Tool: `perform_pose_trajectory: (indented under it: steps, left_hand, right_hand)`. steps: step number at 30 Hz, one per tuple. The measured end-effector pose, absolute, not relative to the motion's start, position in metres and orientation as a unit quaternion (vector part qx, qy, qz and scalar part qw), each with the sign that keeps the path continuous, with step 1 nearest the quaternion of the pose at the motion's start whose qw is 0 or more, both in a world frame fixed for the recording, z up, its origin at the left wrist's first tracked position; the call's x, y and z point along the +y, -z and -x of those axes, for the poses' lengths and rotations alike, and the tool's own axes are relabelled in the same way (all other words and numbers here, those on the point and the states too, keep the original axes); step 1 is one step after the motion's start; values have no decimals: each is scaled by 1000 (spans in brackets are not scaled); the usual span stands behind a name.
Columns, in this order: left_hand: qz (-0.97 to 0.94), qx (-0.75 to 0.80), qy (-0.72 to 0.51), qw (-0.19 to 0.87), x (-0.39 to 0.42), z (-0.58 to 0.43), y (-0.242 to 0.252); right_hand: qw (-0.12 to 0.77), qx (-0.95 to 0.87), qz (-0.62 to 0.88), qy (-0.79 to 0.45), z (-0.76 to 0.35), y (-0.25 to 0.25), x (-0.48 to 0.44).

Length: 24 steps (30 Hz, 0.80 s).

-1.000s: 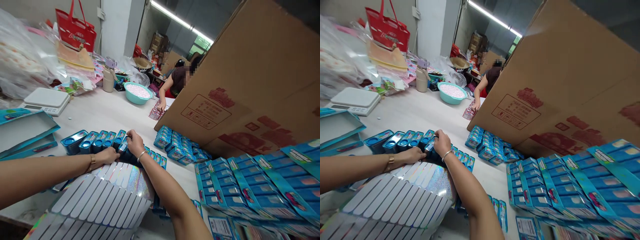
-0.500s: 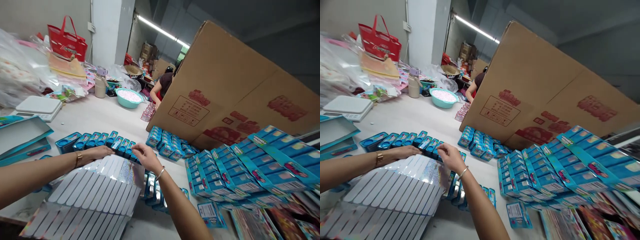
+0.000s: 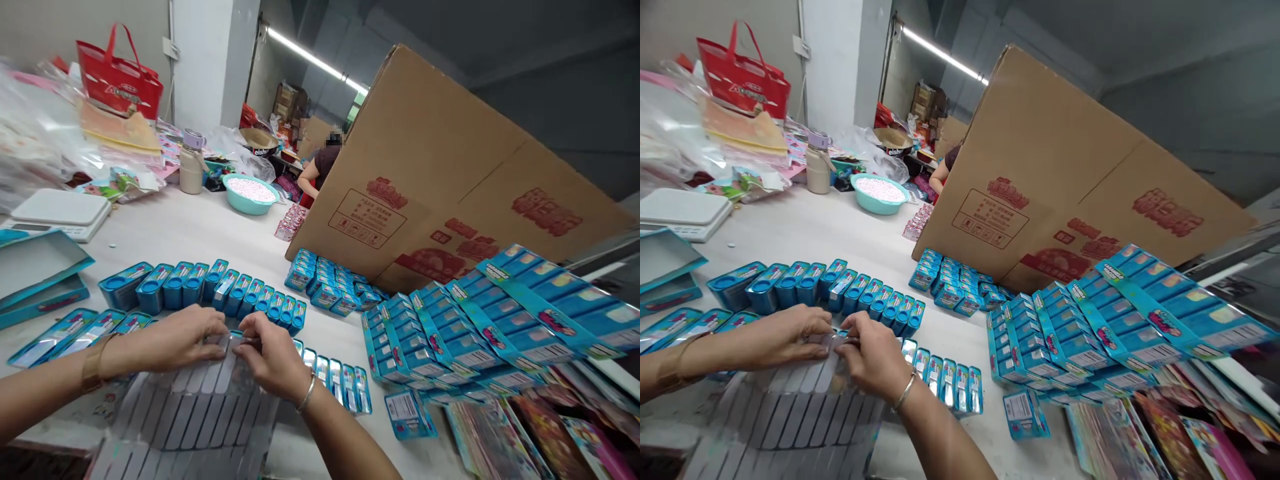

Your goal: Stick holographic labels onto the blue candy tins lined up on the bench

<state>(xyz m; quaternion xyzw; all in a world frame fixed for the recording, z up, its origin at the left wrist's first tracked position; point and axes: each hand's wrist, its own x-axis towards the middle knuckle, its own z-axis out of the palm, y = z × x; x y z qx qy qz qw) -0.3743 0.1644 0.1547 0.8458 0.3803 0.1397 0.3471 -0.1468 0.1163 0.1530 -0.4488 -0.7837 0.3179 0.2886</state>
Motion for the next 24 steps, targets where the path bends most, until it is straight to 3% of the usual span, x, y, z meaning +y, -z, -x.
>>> perform_pose_trajectory:
  steps: [3,7,10,15,24]
  left_hand:
    - [-834,374,-159,374,157,366,-157]
    - [-713,326,-147,603,155,356,-154]
    - [-605,325,-185,703,154,354,-149]
    - [-584,343,-207,706,150,350,-144]
    - [-565,386,-202,701,145,345,-138]
  right_hand:
    - [279,-822,443,-224,146,-153,113]
    - [336,-841,411,-106,141,-146,107]
    - [379,-840,386,-32,138,-140,100]
    - [410,-819,401,6,141,-138,90]
    - [377,-838,390,53,141,-135,87]
